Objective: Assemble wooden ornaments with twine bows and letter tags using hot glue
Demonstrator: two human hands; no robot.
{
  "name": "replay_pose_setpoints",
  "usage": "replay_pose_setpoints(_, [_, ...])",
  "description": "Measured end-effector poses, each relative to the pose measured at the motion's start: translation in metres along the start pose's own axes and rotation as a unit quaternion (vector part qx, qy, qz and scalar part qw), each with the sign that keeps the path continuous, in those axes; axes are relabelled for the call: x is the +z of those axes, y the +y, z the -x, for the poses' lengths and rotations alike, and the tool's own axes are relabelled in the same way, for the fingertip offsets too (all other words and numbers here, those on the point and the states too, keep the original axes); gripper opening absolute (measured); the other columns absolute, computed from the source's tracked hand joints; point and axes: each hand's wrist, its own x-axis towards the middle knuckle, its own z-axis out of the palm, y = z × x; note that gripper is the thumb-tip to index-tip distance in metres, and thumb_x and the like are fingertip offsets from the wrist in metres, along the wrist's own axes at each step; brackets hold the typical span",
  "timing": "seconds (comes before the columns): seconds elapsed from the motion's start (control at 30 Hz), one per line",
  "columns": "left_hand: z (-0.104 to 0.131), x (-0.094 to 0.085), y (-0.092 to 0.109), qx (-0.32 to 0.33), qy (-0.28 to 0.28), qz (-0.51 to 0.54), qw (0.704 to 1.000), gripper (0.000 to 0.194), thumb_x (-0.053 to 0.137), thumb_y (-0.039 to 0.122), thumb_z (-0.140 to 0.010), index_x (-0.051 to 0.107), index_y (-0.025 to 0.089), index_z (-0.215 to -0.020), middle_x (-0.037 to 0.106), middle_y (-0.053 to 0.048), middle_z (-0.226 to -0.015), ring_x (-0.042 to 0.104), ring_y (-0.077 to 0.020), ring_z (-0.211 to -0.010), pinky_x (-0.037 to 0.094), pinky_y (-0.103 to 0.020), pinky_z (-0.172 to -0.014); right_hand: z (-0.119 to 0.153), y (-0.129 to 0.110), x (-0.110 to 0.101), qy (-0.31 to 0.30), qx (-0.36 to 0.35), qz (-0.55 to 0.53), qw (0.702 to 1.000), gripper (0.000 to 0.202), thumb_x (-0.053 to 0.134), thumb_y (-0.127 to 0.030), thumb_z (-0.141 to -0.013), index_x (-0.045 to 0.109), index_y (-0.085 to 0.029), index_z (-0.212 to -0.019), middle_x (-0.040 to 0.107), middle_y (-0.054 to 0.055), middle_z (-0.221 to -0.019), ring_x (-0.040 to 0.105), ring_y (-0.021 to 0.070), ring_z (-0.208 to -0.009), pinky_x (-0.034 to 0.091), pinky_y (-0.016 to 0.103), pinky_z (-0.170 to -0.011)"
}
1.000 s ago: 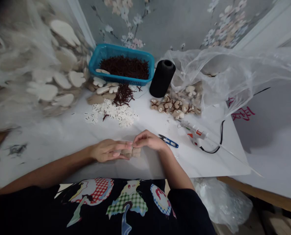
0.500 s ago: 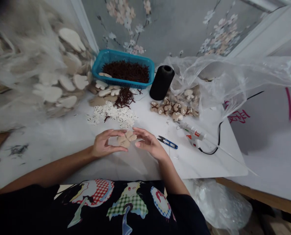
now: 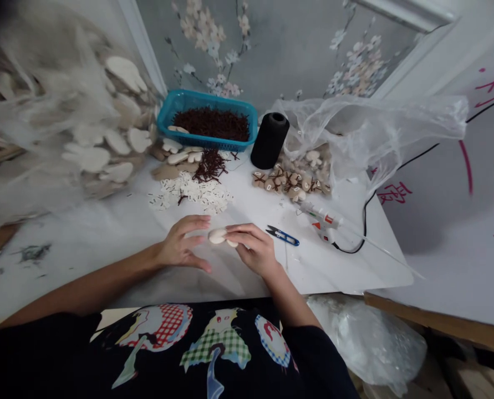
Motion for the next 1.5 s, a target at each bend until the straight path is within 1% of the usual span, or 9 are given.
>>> replay_pose_setpoints(0.13, [-0.008, -0.006, 0.008, 0.055, -0.060, -0.049, 0.995, 0.058, 0.071, 0.063, -0.066, 0.061, 0.018, -0.101, 0.061, -0.013, -0.120, 0.052, -0.0295, -0.124, 0.054, -0.040, -0.094, 0.006, -0.003, -0.003, 0.003, -0.051, 0.039, 0.998, 0.032, 0.058, -0.004, -0.083, 0.061, -0.025, -0.106, 0.069, 0.006, -0.098, 0.069, 0.0189, -0.094, 0.059, 0.034, -0.078])
replay_pose_setpoints(0.23, [-0.015, -0.009, 0.014, 0.071, -0.101, -0.079, 0.989, 0.051, 0.069, 0.059, -0.072, 0.062, 0.017, -0.100, 0.063, -0.012, -0.120, 0.048, -0.0285, -0.128, 0.053, -0.038, -0.095, 0.008, -0.002, -0.004, -0.008, -0.062, 0.065, 0.996, 0.035, 0.057, -0.004, -0.083, 0.055, -0.026, -0.110, 0.069, 0.006, -0.098, 0.068, 0.0190, -0.095, 0.059, 0.034, -0.077])
replay_pose_setpoints(0.47, [-0.019, -0.009, 0.021, 0.094, -0.118, -0.138, 0.979, 0.052, 0.065, 0.061, -0.075, 0.063, 0.015, -0.100, 0.064, -0.011, -0.121, 0.048, -0.0289, -0.128, 0.052, -0.038, -0.098, 0.009, 0.000, -0.008, -0.027, -0.091, 0.117, 0.989, 0.048, 0.053, -0.003, -0.084, 0.048, -0.027, -0.125, 0.067, 0.008, -0.104, 0.066, 0.0196, -0.099, 0.058, 0.035, -0.080])
replay_pose_setpoints(0.63, [-0.019, -0.010, 0.022, 0.074, -0.111, -0.107, 0.985, 0.060, 0.064, 0.061, -0.075, 0.060, 0.009, -0.105, 0.069, -0.012, -0.109, 0.052, -0.0273, -0.125, 0.054, -0.034, -0.096, 0.007, -0.006, -0.017, -0.054, 0.028, -0.002, 0.998, 0.047, 0.061, -0.017, -0.083, 0.048, -0.028, -0.127, 0.061, 0.009, -0.108, 0.062, 0.0226, -0.099, 0.056, 0.040, -0.084])
replay_pose_setpoints(0.77, [-0.019, -0.011, 0.020, 0.063, -0.119, -0.095, 0.986, 0.067, 0.063, 0.061, -0.077, 0.056, 0.006, -0.113, 0.071, -0.010, -0.104, 0.054, -0.0248, -0.122, 0.055, -0.031, -0.094, 0.000, -0.010, -0.027, -0.095, 0.156, -0.192, 0.964, 0.038, 0.062, -0.036, -0.085, 0.055, -0.025, -0.121, 0.056, 0.010, -0.112, 0.060, 0.0228, -0.102, 0.053, 0.042, -0.089])
replay_pose_setpoints(0.9, [-0.019, -0.010, 0.019, 0.087, -0.122, -0.086, 0.985, 0.063, 0.065, 0.058, -0.077, 0.058, 0.006, -0.111, 0.070, -0.010, -0.105, 0.051, -0.0260, -0.125, 0.055, -0.032, -0.094, -0.010, -0.015, -0.036, -0.106, 0.211, -0.211, 0.949, 0.021, 0.058, -0.040, -0.088, 0.065, -0.024, -0.100, 0.058, 0.009, -0.107, 0.059, 0.0208, -0.101, 0.051, 0.038, -0.086])
replay_pose_setpoints(1.0, [-0.018, -0.008, 0.018, 0.092, -0.121, -0.071, 0.986, 0.062, 0.067, 0.056, -0.075, 0.058, 0.006, -0.110, 0.070, -0.010, -0.106, 0.050, -0.0268, -0.126, 0.054, -0.033, -0.097, -0.015, -0.017, -0.040, -0.135, 0.218, -0.134, 0.957, 0.010, 0.065, -0.032, -0.085, 0.067, -0.023, -0.088, 0.060, 0.007, -0.106, 0.059, 0.0183, -0.101, 0.048, 0.037, -0.091])
replay_pose_setpoints(1.23, [-0.015, -0.004, 0.014, 0.065, -0.131, -0.018, 0.989, 0.072, 0.068, 0.053, -0.076, 0.046, 0.014, -0.132, 0.069, -0.008, -0.111, 0.054, -0.0236, -0.122, 0.052, -0.031, -0.099, -0.023, -0.016, -0.043, -0.197, 0.165, -0.068, 0.964, 0.005, 0.064, -0.026, -0.085, 0.065, -0.022, -0.089, 0.061, 0.006, -0.109, 0.061, 0.0165, -0.102, 0.048, 0.037, -0.094])
replay_pose_setpoints(1.5, [-0.008, -0.001, 0.011, 0.033, -0.145, 0.072, 0.986, 0.082, 0.071, 0.047, -0.076, 0.034, 0.017, -0.142, 0.068, -0.007, -0.113, 0.051, -0.0206, -0.126, 0.048, -0.029, -0.104, -0.031, -0.016, -0.044, -0.258, 0.162, -0.065, 0.950, 0.006, 0.052, -0.022, -0.093, 0.058, -0.020, -0.093, 0.064, 0.003, -0.092, 0.061, 0.0136, -0.084, 0.050, 0.030, -0.078])
